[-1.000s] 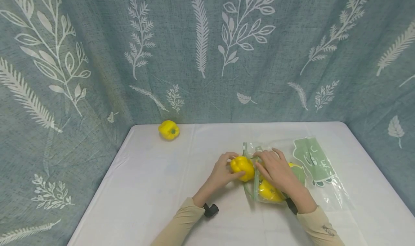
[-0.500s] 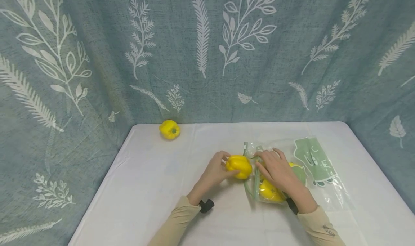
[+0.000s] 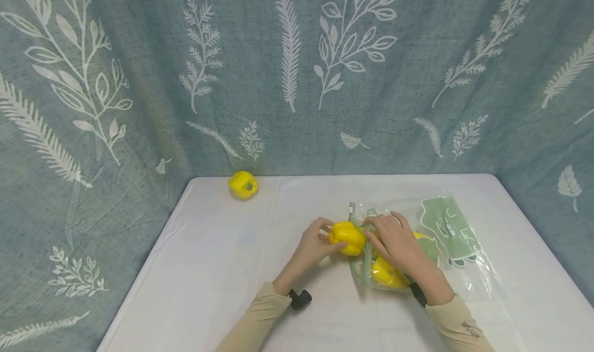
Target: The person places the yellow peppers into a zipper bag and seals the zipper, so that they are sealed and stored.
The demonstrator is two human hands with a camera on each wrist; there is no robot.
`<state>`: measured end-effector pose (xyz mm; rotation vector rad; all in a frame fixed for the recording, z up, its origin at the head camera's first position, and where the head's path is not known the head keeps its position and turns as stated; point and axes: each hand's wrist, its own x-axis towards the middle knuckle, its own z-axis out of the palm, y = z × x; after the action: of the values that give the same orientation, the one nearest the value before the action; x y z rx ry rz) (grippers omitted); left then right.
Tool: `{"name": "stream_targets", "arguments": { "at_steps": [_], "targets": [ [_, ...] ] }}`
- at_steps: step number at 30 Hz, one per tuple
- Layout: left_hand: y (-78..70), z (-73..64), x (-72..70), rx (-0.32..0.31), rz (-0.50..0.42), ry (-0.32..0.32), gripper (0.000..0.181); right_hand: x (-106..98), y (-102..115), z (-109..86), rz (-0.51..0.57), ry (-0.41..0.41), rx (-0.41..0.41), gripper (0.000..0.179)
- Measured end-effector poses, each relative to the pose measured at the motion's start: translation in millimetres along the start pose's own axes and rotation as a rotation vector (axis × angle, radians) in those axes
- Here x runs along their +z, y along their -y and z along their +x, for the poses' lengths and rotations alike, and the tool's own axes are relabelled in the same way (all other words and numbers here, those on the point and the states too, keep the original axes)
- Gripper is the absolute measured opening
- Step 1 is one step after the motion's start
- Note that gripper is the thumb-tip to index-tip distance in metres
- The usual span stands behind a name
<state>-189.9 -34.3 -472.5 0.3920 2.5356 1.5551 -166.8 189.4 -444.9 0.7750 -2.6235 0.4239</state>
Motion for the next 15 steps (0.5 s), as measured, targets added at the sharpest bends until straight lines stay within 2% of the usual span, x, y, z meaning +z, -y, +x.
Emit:
{"name": "stream_targets", "arguments": {
  "at_steps": [5,9,15],
  "targets": [
    [0.2,1.6,7.6,0.018,0.003,-0.008,0.054,-0.1,0.5,0.5,-0.004,-0.002,-0.004,0.026],
    [0.6,3.4,11.2,0.031,0.044,-0.03,0.053,-0.9,0.9,1.1,-0.001,0.008,0.003,0.026],
    [-1.0,2.6,16.3,0.014,0.041,-0.014,0.057,-0.1,0.2,0.9,0.01,0.008,0.005,0.026]
  ]
}}
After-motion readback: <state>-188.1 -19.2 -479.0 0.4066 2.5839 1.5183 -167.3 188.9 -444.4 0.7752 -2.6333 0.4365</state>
